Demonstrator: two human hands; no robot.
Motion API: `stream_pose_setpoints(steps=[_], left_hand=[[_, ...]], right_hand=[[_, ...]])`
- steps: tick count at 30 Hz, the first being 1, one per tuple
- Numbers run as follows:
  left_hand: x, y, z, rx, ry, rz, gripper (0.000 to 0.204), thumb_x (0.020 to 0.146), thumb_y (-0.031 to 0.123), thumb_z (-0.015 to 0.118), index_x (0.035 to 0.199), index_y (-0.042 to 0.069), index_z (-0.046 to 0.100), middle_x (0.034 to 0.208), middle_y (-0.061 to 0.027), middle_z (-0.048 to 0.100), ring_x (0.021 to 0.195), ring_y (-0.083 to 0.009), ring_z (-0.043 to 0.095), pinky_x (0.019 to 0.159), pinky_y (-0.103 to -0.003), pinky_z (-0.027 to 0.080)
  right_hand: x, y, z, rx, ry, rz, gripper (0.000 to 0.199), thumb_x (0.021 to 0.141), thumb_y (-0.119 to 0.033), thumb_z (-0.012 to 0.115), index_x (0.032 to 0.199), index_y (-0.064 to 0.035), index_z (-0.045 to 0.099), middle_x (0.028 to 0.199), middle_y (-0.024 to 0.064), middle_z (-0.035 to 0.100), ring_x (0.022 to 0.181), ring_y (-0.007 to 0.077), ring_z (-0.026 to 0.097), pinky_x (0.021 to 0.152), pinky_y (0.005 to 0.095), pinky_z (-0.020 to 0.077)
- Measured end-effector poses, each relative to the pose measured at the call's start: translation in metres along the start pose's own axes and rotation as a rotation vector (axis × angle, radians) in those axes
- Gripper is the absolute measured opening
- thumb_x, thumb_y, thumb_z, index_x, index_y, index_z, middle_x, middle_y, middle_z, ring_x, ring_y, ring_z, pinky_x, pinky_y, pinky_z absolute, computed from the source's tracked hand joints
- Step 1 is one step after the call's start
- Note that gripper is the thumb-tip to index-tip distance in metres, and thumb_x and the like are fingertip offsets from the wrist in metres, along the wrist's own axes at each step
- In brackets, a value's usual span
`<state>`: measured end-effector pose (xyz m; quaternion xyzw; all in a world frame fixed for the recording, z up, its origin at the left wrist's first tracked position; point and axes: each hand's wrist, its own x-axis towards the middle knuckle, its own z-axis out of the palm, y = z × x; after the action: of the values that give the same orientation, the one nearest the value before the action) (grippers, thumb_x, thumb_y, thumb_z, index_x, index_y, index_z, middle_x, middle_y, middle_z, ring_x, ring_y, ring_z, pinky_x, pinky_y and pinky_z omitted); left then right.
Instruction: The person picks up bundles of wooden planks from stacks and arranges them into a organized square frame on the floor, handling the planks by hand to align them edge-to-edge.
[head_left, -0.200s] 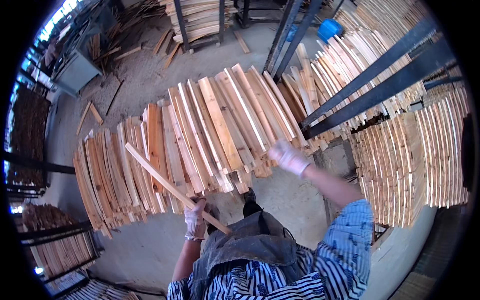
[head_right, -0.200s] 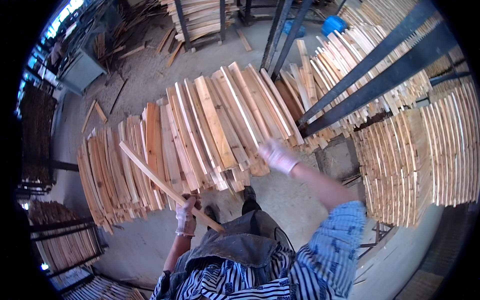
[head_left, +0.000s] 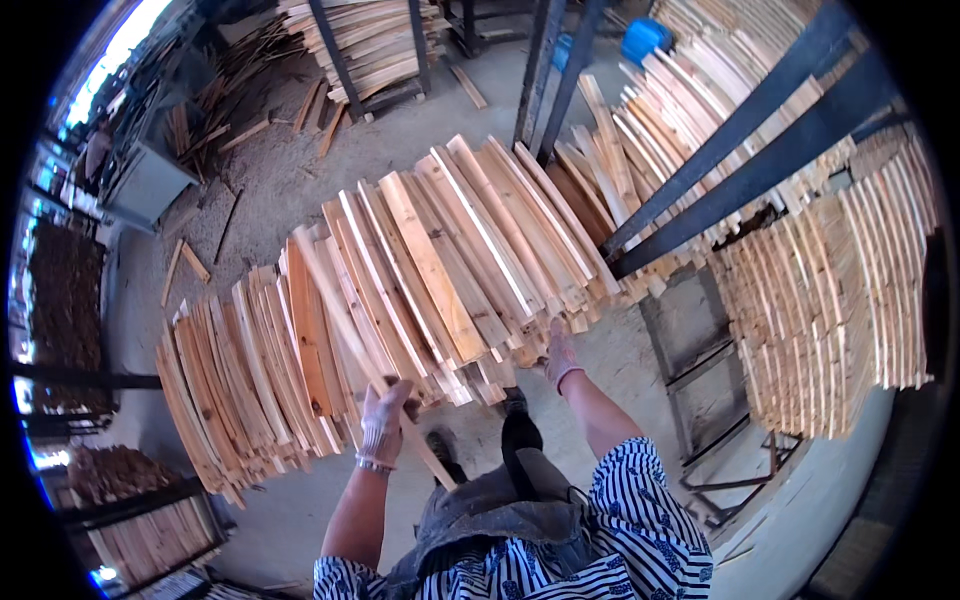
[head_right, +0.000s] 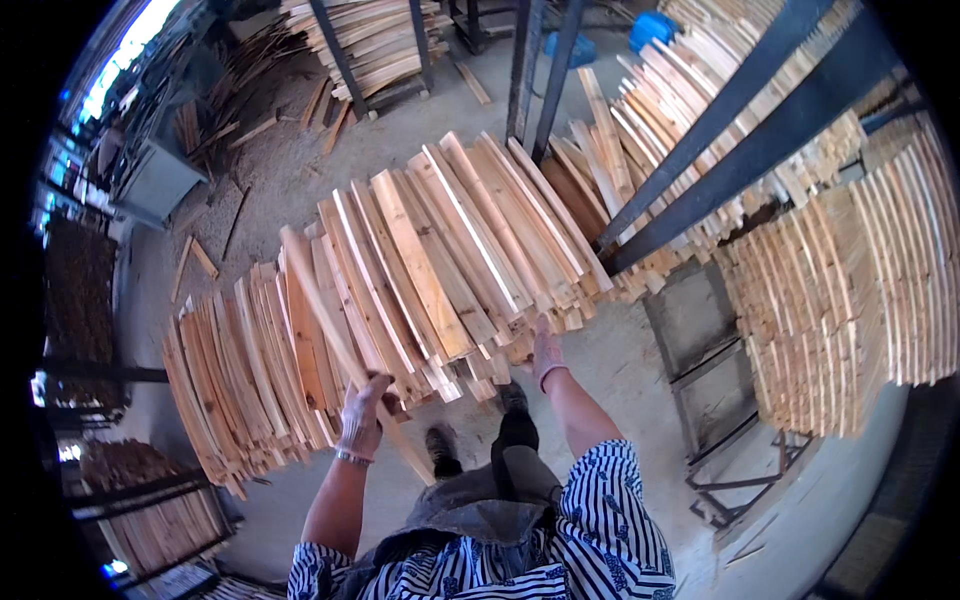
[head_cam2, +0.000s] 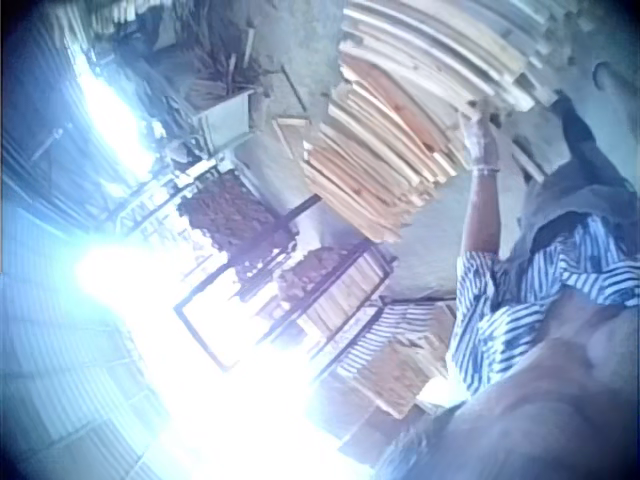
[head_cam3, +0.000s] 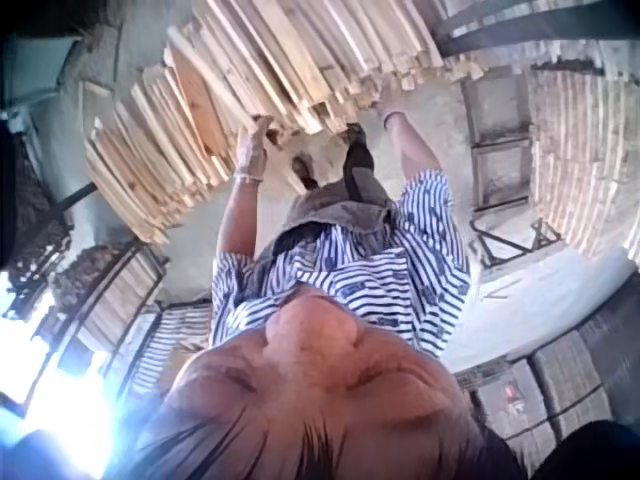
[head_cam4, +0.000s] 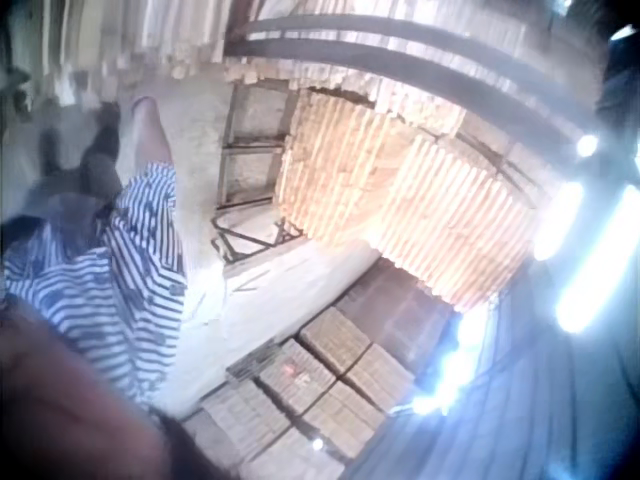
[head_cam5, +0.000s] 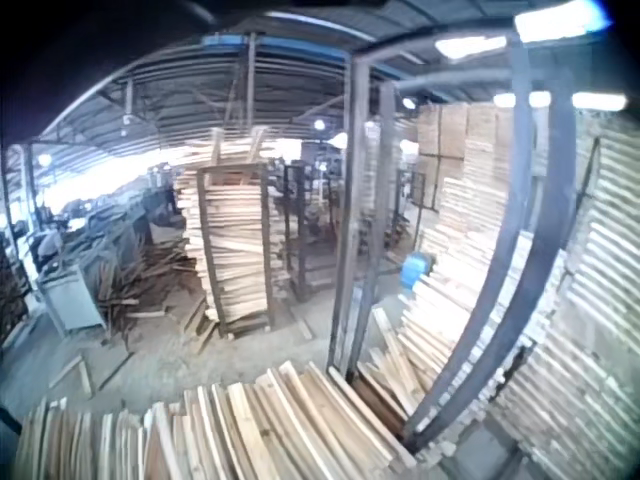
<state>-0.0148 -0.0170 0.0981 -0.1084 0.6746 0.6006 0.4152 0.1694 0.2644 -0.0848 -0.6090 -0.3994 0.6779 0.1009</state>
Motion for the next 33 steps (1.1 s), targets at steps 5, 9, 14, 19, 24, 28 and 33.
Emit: stream_pose_setpoints(steps=[5, 9, 14, 19, 24, 28, 33], left_hand=[[0.118, 0.014, 0.079, 0.341, 0.043, 0.124, 0.067, 0.080, 0.041, 0.082, 0.125, 0.001, 0.053, 0.102, -0.0140, 0.068, 0.088, -0.0274, 0.066, 0.081, -0.039, 0.056], [0.177, -0.044, 0.127, 1.110, 0.380, 0.259, 0.111, 0.068, 0.047, 0.089, 0.152, 0.004, 0.030, 0.163, -0.0245, 0.019, 0.150, -0.0366, 0.025, 0.121, -0.048, 0.030], [0.181, -0.054, 0.124, 0.808, 0.320, 0.320, 0.120, 0.069, 0.045, 0.089, 0.156, -0.002, 0.020, 0.162, -0.0254, 0.022, 0.150, -0.0387, 0.024, 0.124, -0.044, 0.024], [0.198, -0.038, 0.123, 0.616, 0.360, 0.103, 0.129, 0.069, 0.056, 0.085, 0.158, -0.003, 0.013, 0.162, -0.0268, 0.023, 0.148, -0.0391, 0.028, 0.123, -0.042, 0.026], [0.194, -0.035, 0.133, 0.850, 0.430, -0.001, 0.135, 0.067, 0.065, 0.082, 0.159, -0.003, 0.010, 0.163, -0.0271, 0.017, 0.151, -0.0394, 0.023, 0.123, -0.042, 0.026], [0.168, -0.020, 0.131, 0.816, 0.056, 0.176, 0.100, 0.085, 0.055, 0.072, 0.156, 0.003, 0.025, 0.143, -0.0231, 0.046, 0.118, -0.0340, 0.061, 0.096, -0.038, 0.055], [0.220, -0.103, 0.101, 1.527, 0.409, 0.196, 0.105, 0.092, 0.060, 0.061, 0.161, 0.001, 0.008, 0.165, -0.0292, 0.012, 0.152, -0.0463, 0.017, 0.120, -0.058, 0.026]], right_hand=[[0.035, 0.004, 0.048, 0.323, 0.279, 0.147, 0.085, 0.094, -0.068, 0.052, 0.152, -0.0070, 0.040, 0.145, 0.0163, 0.053, 0.131, 0.0333, 0.052, 0.107, 0.0466, 0.0447], [-0.021, -0.034, 0.085, 0.328, 0.311, 0.046, 0.092, 0.096, -0.063, 0.055, 0.154, 0.0050, 0.030, 0.154, 0.0241, 0.040, 0.140, 0.0359, 0.042, 0.116, 0.0390, 0.0332], [-0.042, 0.016, 0.055, -0.244, 0.128, -0.381, 0.081, 0.102, -0.057, 0.047, 0.149, 0.0084, 0.034, 0.149, 0.0296, 0.040, 0.141, 0.0410, 0.036, 0.114, 0.0399, 0.0312], [0.017, -0.051, 0.022, -0.490, -0.172, -0.136, 0.084, 0.098, -0.070, 0.040, 0.125, 0.0072, 0.058, 0.103, 0.0368, 0.066, 0.100, 0.0491, 0.067, 0.079, 0.0489, 0.0535], [-0.021, -0.057, 0.050, -0.683, -0.147, -0.250, 0.083, 0.096, -0.066, 0.049, 0.139, 0.0042, 0.043, 0.104, 0.0358, 0.067, 0.099, 0.0456, 0.070, 0.075, 0.0497, 0.0578], [-0.031, -0.042, 0.052, -1.029, -0.384, -0.771, 0.057, 0.101, -0.045, 0.051, 0.136, -0.0002, 0.050, 0.114, 0.0291, 0.067, 0.081, 0.0383, 0.069, 0.067, 0.0432, 0.0569], [0.027, -0.062, 0.089, -1.091, -0.472, -0.817, 0.054, 0.100, -0.034, 0.055, 0.141, -0.0001, 0.046, 0.138, 0.0270, 0.055, 0.110, 0.0373, 0.061, 0.088, 0.0403, 0.0540]])
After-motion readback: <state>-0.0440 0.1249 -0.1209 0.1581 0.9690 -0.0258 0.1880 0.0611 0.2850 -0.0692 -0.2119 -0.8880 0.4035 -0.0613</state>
